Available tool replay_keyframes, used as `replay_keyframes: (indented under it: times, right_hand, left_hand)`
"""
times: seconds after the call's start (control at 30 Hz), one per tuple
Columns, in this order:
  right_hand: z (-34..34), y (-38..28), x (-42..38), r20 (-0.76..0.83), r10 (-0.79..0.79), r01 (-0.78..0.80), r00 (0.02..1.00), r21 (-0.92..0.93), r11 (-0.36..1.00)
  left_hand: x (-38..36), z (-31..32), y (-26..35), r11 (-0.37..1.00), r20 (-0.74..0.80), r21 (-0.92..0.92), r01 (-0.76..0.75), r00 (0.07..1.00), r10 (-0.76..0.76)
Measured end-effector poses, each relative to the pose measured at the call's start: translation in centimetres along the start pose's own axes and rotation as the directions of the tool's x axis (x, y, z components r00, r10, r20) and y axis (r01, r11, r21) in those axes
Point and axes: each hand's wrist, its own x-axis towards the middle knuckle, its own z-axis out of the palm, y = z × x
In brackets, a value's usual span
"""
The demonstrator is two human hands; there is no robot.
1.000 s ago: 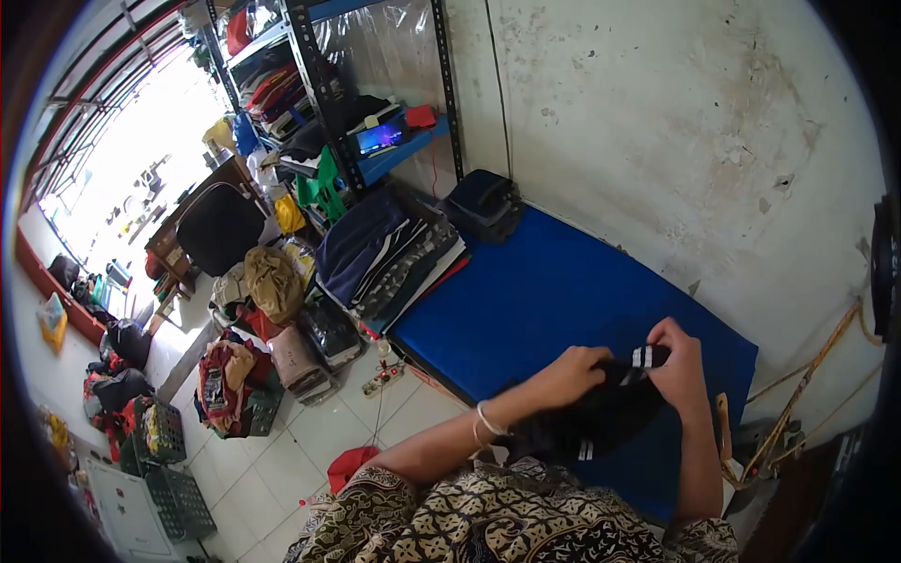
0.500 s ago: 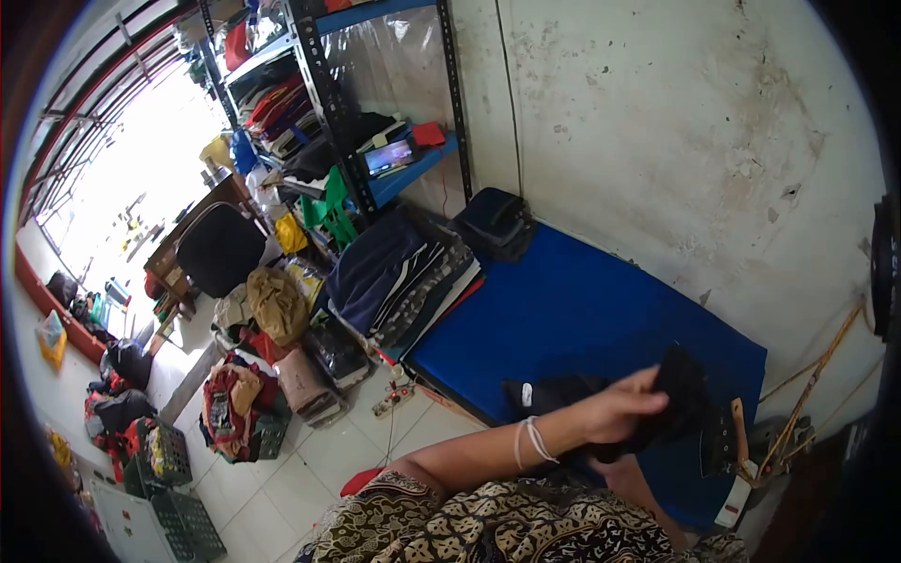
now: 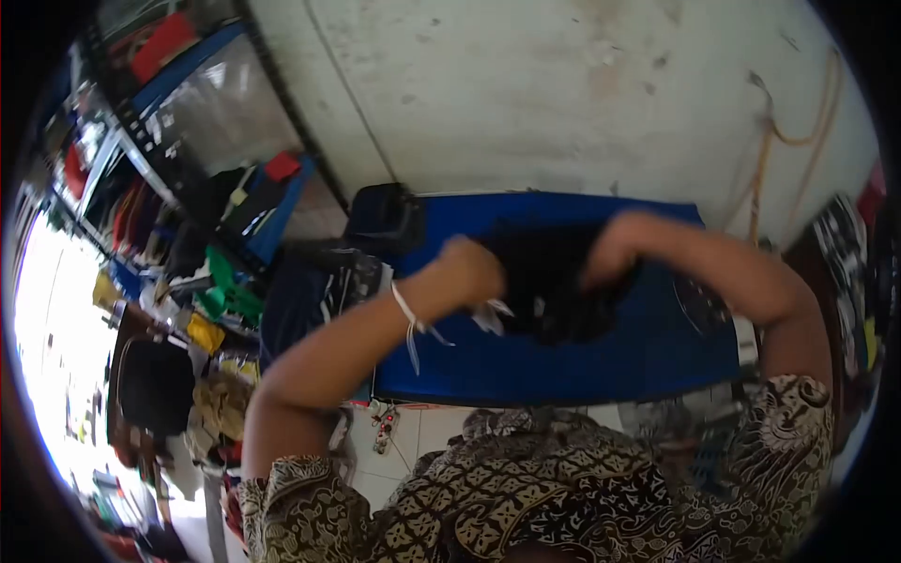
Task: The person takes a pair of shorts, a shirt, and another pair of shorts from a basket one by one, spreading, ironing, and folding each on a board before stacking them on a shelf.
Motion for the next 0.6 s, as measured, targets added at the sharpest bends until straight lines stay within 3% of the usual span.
replay_keyframes:
  times: [0.03, 0.07, 0.1, 0.13, 0.17, 0.2, 0.23, 0.3, 0.33, 0.37, 0.4, 0.43, 0.47, 0.5, 0.53, 0.57, 0.6]
  right_hand:
    - [-2.1, 0.5, -1.9, -0.206, 0.127, -0.138, 0.97, -0.039, 0.99]
    - [-3.9, 3.5, -1.7, -0.407, 0.171, -0.266, 0.897, -0.189, 0.945]
    - [-3.9, 9.3, 0.4, -0.749, 0.158, -0.229, 0.643, 0.009, 0.973]
    - [-4.4, 11.0, 1.6, -0.743, 0.181, -0.244, 0.644, 0.025, 0.97]
    - [-4.3, 12.6, 2.9, -0.747, 0.274, -0.336, 0.606, 0.072, 0.939]
    - [-4.3, 14.2, 3.6, -0.75, 0.365, -0.43, 0.551, 0.119, 0.895]
    - [-4.2, 15.5, 3.9, -0.747, 0.45, -0.519, 0.489, 0.166, 0.839]
    - [-4.3, 17.4, 2.3, -0.738, 0.586, -0.687, 0.333, 0.236, 0.687]
    - [-2.7, 18.1, 1.5, -0.832, 0.534, -0.641, 0.152, 0.328, 0.694]
    - [-1.2, 18.1, -0.2, -0.884, 0.465, -0.579, -0.038, 0.399, 0.711]
    - [-0.5, 18.2, -2.4, -0.873, 0.485, -0.675, 0.043, 0.333, 0.658]
    - [0.5, 20.2, -2.3, -0.869, 0.493, -0.68, 0.042, 0.336, 0.652]
    - [1.9, 23.7, -1.6, -0.995, 0.064, -0.746, -0.079, 0.101, 0.658]
    - [2.3, 25.8, -1.5, -0.908, -0.395, -0.829, -0.142, -0.109, 0.549]
    - [2.1, 23.4, -2.2, -0.888, -0.329, -0.644, -0.32, -0.051, 0.763]
    - [1.8, 21.0, -3.0, -0.837, -0.252, -0.398, -0.486, -0.045, 0.916]
    - [2.4, 19.2, -3.9, -0.98, 0.126, -0.366, -0.153, 0.175, 0.914]
  left_hand:
    - [2.8, 3.4, -1.4, 0.999, -0.008, 0.02, -0.036, 0.999, 0.036]
    - [6.5, 7.7, -3.3, 0.87, -0.423, 0.427, 0.248, 0.905, -0.05]
    - [8.3, 7.9, -2.7, 0.72, -0.617, 0.554, 0.418, 0.787, 0.018]
    - [10.0, 8.1, -2.1, 0.555, -0.776, 0.558, 0.617, 0.625, 0.085]
    - [11.6, 5.9, 2.2, 0.826, -0.448, 0.486, 0.287, 0.893, -0.046]
    - [12.4, 3.6, 6.5, 0.977, -0.019, 0.212, 0.012, 1.0, -0.008]
    - [12.1, 3.0, 12.8, 0.888, -0.128, 0.435, 0.148, 0.987, -0.102]
    - [9.7, 0.8, 24.2, 0.506, -0.338, 0.743, 0.439, 0.898, -0.283]
    - [10.3, 2.3, 23.5, 0.684, -0.314, 0.682, 0.258, 0.948, -0.044]
    - [9.4, 3.0, 21.7, 0.777, -0.272, 0.63, 0.019, 0.942, 0.197]
    - [10.0, 2.5, 18.4, 0.889, -0.243, 0.432, -0.149, 0.93, 0.275]
    - [10.6, 2.0, 15.2, 0.929, -0.213, 0.202, -0.309, 0.912, 0.35]
    - [14.5, 3.9, 12.9, 0.991, -0.127, 0.045, -0.129, 0.983, 0.134]
    - [15.8, 3.8, 11.1, 0.999, -0.075, -0.033, -0.025, 0.997, 0.022]
    - [16.3, 3.3, 9.3, 0.991, -0.021, -0.1, 0.088, 0.996, -0.09]
    - [16.7, 2.8, 8.8, 0.995, 0.026, -0.093, 0.018, 1.0, -0.016]
    - [15.7, 2.2, 8.7, 0.995, 0.09, -0.083, -0.06, 0.994, 0.068]
